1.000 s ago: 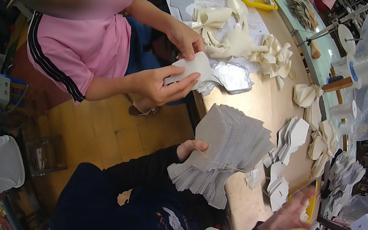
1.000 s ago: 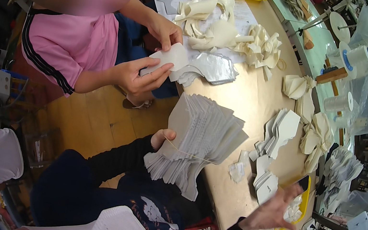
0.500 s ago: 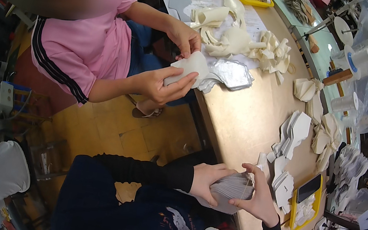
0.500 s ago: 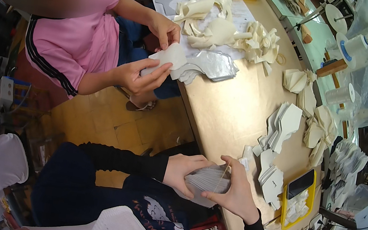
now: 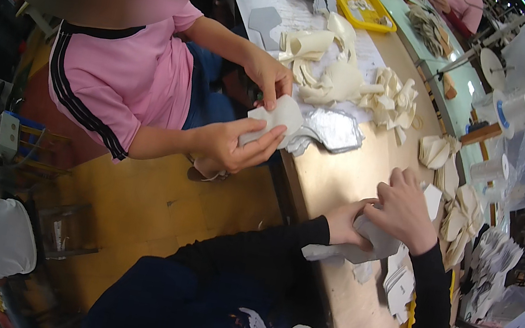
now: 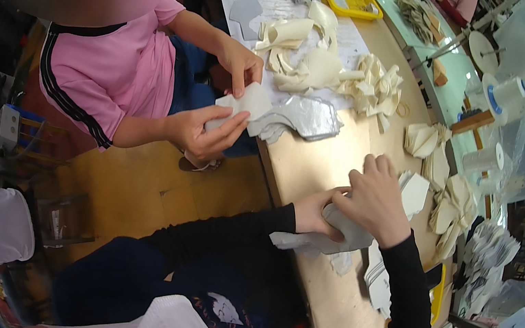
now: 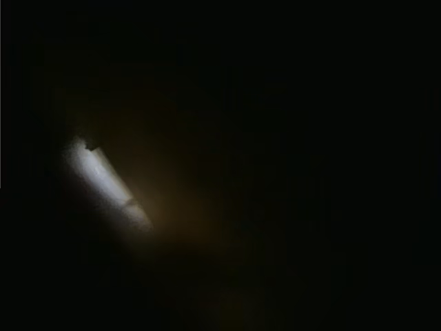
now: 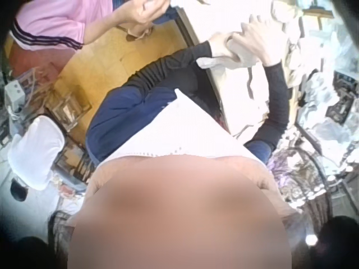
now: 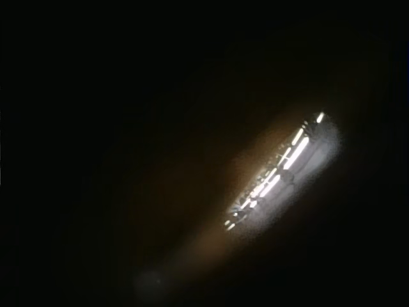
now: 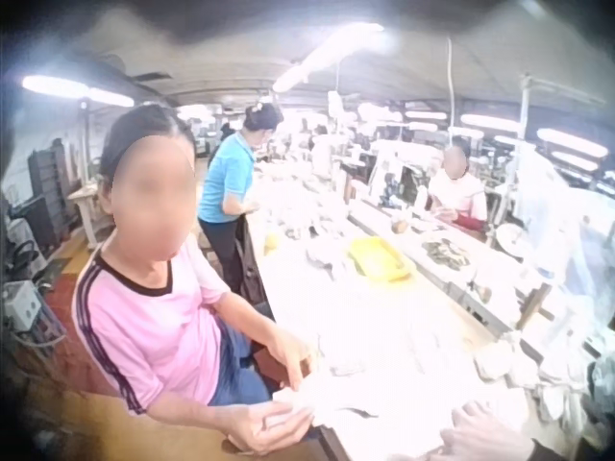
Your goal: The person folds white fabric pieces by hand, aligns edges, and stacks them into neat piles on the table. The person also picks up and transfers stacks of folded pieces to a yellow tray and a red basket.
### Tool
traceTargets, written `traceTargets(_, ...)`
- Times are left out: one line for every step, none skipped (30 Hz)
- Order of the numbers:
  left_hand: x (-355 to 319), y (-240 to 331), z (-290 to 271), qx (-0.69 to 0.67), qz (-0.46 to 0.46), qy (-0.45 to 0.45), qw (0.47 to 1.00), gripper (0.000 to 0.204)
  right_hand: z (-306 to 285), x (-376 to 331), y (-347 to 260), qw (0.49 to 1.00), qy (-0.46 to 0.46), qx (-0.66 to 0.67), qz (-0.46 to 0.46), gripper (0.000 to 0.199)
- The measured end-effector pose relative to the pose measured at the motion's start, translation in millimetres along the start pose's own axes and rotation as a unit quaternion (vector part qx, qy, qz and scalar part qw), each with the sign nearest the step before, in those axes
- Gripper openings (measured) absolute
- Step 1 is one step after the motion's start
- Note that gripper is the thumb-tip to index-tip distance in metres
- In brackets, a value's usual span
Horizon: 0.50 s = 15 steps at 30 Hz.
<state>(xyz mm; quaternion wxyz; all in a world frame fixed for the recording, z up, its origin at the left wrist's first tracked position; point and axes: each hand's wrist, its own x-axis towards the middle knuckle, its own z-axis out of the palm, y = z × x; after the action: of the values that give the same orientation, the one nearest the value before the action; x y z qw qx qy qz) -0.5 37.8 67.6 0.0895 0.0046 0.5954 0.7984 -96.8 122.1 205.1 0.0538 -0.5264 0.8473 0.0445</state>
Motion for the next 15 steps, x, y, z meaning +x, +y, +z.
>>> traceTargets(6.7,-7.0,-3.1,-0.045,0.008,-0.008,0.999,0.099,0.1,16.1,1.0,0.998,-0.026,0.061,-0.004,0.034)
traceTargets(13.2,-12.4,-7.6,-0.077,-0.014,-0.018,0.997,0.098,-0.8,32.9,1.2,0.991,-0.074,0.113,0.018,0.033)
traceTargets(14.1,-18.1,-12.7,-0.132,-0.035,-0.033,0.990,0.097,1.4,48.8,-3.9,0.989,0.009,0.143,-0.032,0.025)
traceTargets(15.6,-21.9,-17.3,-0.182,-0.032,-0.040,0.982,0.093,2.8,65.1,-9.5,0.978,0.054,0.190,-0.070,0.021)
traceTargets(16.4,-24.8,-21.2,-0.220,-0.044,-0.049,0.973,0.088,4.9,83.4,-16.1,0.968,0.075,0.225,-0.076,0.017)
traceTargets(16.2,-27.1,-24.3,-0.260,-0.044,-0.061,0.963,0.084,7.0,101.6,-22.9,0.954,0.108,0.264,-0.097,0.013)
traceTargets(16.0,-28.8,-25.6,-0.272,-0.037,-0.061,0.959,0.085,9.5,121.1,-29.7,0.949,0.116,0.272,-0.112,0.010)
traceTargets(15.9,-30.6,-26.4,-0.261,-0.045,-0.049,0.963,0.085,12.0,139.6,-35.9,0.935,0.150,0.281,-0.158,0.007)
traceTargets(16.4,-32.2,-25.9,-0.261,-0.026,-0.044,0.964,0.086,14.1,156.1,-40.7,0.940,0.145,0.256,-0.172,0.007)
traceTargets(17.4,-34.0,-25.5,-0.259,0.007,-0.043,0.965,0.086,15.9,171.5,-44.9,0.941,0.153,0.226,-0.201,0.006)
traceTargets(18.3,-36.0,-25.1,-0.242,-0.007,-0.041,0.969,0.087,16.2,181.8,-46.7,0.941,0.158,0.195,-0.227,0.006)
traceTargets(19.3,-38.0,-25.3,-0.224,-0.008,-0.043,0.974,0.088,16.0,189.3,-47.3,0.937,0.175,0.140,-0.269,0.006)
traceTargets(20.0,-40.0,-25.5,-0.201,-0.016,-0.045,0.978,0.088,15.8,195.1,-48.2,0.930,0.186,0.083,-0.307,0.006)
traceTargets(20.6,-41.9,-25.9,-0.211,-0.008,-0.045,0.976,0.093,15.4,198.5,-49.0,0.926,0.177,0.023,-0.333,0.006)
traceTargets(21.2,-43.5,-26.9,-0.215,-0.009,-0.047,0.975,0.098,15.1,200.3,-49.9,0.911,0.199,-0.017,-0.360,0.007)
